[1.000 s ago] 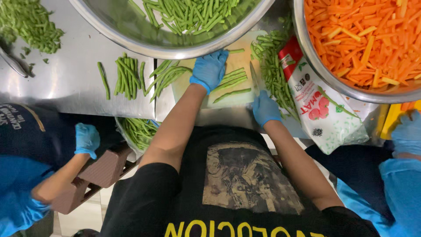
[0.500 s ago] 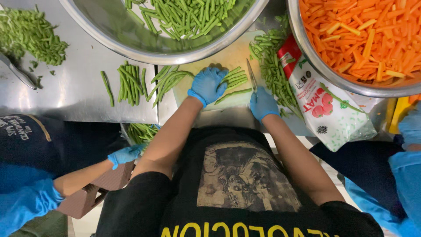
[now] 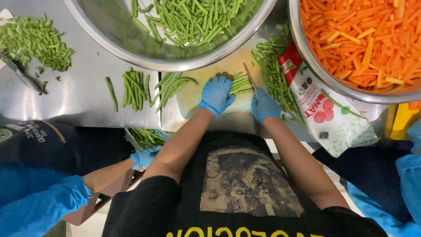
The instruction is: The person cuts green beans on a cutting board with a knife, trimming the ends and slicing the beans into shorter pieces, then drops the cut pieces into a large metal bowl. They repeat this with handfuls of beans taken from the pile on the stainless steel table.
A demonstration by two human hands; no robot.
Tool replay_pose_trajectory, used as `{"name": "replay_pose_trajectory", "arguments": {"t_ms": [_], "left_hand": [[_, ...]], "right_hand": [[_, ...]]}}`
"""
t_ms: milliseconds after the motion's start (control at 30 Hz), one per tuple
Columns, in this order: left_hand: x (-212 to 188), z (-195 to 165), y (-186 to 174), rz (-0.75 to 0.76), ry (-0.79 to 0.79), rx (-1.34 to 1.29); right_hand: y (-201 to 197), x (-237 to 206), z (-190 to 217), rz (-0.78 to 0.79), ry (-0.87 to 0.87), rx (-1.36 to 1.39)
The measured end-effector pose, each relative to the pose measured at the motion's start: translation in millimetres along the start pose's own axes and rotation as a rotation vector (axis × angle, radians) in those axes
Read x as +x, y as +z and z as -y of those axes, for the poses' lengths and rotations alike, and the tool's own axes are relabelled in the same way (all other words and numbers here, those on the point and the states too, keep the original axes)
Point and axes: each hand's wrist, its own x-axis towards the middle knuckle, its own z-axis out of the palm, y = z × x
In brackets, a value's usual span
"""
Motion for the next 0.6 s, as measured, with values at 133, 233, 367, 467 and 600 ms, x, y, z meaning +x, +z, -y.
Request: {"name": "replay_pose_trajectory", "arguments": {"t_ms": [133,233,367,467,600], "left_hand": [[13.9,-6.1,-3.6,0.012,0.024,0.020],[24.9,-13.9,-13.9,0.026,0.004,0.014],[33.9,-21.6,-23.2,0.131,-0.040,0.002],[34.2,-22.7,-20.9,0.115,-0.035,0.020],[31.4,-22.2,-10.5,0.095,-0.055,0.057]], "right_hand": [[-4.3,8.1,-16.8,-0.057,-0.012,-0.041],[-11.0,10.6,-22.5,-0.089,-0.022,-0.049],[-14.0,10.2,-15.6,-0.064,-0.046,0.012],[-7.8,10.0,-5.7,-0.042,-0.039,0.043],[-5.4,9.3,-2.2,-0.024,-0.045,0.051]]}}
